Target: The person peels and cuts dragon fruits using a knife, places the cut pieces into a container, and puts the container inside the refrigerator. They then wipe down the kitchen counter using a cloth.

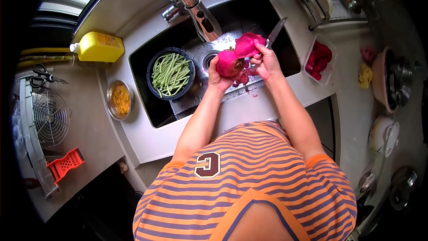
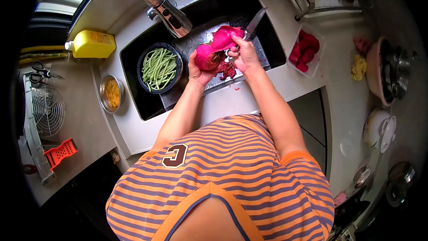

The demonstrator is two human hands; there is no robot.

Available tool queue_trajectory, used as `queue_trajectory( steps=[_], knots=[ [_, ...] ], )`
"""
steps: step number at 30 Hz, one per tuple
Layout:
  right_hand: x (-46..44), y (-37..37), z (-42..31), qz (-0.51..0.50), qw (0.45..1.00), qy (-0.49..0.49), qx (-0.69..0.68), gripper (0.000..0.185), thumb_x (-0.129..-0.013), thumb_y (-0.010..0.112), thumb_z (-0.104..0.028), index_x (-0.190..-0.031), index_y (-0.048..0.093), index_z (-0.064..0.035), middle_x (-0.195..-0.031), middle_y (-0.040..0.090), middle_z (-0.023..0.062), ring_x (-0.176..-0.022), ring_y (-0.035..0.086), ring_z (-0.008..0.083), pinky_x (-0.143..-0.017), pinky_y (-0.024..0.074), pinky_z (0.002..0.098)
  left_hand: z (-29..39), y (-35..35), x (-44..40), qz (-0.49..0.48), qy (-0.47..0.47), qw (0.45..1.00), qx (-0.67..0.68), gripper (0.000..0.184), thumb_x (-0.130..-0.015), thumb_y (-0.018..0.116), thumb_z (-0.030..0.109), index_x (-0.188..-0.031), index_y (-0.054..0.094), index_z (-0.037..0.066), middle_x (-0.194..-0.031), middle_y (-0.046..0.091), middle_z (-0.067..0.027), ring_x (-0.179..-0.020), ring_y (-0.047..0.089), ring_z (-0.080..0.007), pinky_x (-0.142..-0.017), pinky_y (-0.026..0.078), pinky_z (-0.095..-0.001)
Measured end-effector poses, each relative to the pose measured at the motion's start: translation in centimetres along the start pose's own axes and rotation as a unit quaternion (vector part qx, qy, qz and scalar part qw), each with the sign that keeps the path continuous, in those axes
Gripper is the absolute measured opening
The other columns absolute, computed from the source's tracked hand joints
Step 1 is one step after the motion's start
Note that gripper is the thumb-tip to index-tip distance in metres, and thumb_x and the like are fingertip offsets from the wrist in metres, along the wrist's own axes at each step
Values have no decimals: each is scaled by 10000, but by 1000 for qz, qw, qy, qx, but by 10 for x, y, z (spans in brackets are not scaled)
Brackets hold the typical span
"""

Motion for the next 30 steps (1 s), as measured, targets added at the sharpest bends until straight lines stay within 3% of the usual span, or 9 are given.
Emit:
queue_trajectory(
  steps=[5, 7, 9, 11, 12, 16, 17, 25, 30],
  knots=[
    [3, -24, -2, 163, 971, -17, 173, 206, -830, 645, -236, -830, 558, -50, -689, 554, 38, -487, 450, 61, -351, 289, 169, 9, -14, 7, 95, 41, 992, -65, 588, -674, 722, 337, -1170, 486, 127, -1109, 568, -90, -1015, 547, -272, -841, 463, -484],
    [11, -14, -1, 174, 942, 67, 278, 347, -812, 654, -366, -841, 554, -35, -661, 545, 31, -465, 453, 61, -342, 287, 164, 10, -14, 10, 104, 49, 991, -64, 576, -681, 724, 288, -1173, 480, 116, -1120, 559, -97, -1020, 546, -275, -872, 450, -502],
    [23, -9, -4, 173, 849, 56, 496, 474, -809, 612, -481, -877, 592, -13, -696, 613, 50, -440, 477, 63, -352, 331, 184, 13, -14, 14, 111, 38, 991, -69, 569, -688, 721, 273, -1175, 477, 109, -1118, 560, -102, -1021, 547, -277, -889, 442, -512],
    [21, -20, -6, 157, 852, -27, 500, 494, -812, 592, -508, -854, 613, -16, -724, 646, 74, -451, 502, 94, -410, 396, 227, 17, -13, 18, 116, 51, 991, -35, 599, -684, 728, 270, -1191, 463, 91, -1140, 548, -119, -1050, 534, -296, -930, 417, -512],
    [21, -20, -9, 144, 827, -101, 534, 467, -834, 581, -478, -817, 605, -12, -651, 622, 44, -443, 434, 45, -410, 343, 205, 18, -11, 20, 119, 57, 991, -17, 614, -679, 730, 269, -1200, 457, 92, -1158, 540, -123, -1066, 525, -298, -951, 402, -502],
    [22, -27, 3, 87, 726, -123, 671, 304, -821, 650, -302, -770, 654, -2, -663, 633, 28, -593, 530, 55, -564, 426, 231, 18, -14, 19, 104, 52, 993, 8, 650, -667, 742, 252, -1224, 441, 102, -1197, 521, -124, -1098, 505, -308, -980, 381, -490],
    [19, -28, 10, 68, 753, -122, 643, 273, -804, 669, -264, -791, 653, 8, -666, 631, 22, -607, 520, 44, -567, 431, 239, 16, -13, 18, 90, 50, 995, 2, 646, -667, 742, 250, -1223, 445, 104, -1197, 523, -121, -1100, 503, -307, -982, 378, -490],
    [49, 17, 7, 22, 615, -169, 769, 340, -883, 462, -346, -992, 589, -50, -748, 610, 241, -735, 581, 430, -652, 453, 484, 20, 9, 21, 66, 49, 996, -25, 601, -678, 722, 204, -1206, 466, 72, -1174, 545, -123, -1086, 515, -298, -1002, 355, -483],
    [67, 33, 28, -24, 543, -188, 818, 228, -874, 495, -256, -883, 499, -29, -726, 602, 206, -669, 586, 405, -589, 459, 493, 20, 5, 13, 79, 69, 994, -10, 598, -676, 721, 178, -1201, 466, 47, -1135, 565, -127, -1072, 523, -289, -992, 373, -456]
  ],
)
Point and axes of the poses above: each hand's wrist, its own x-axis away from the middle knuckle, its own y-axis out of the palm, z = x × y, the point moved 4 cm from there along -x, towards the middle knuckle
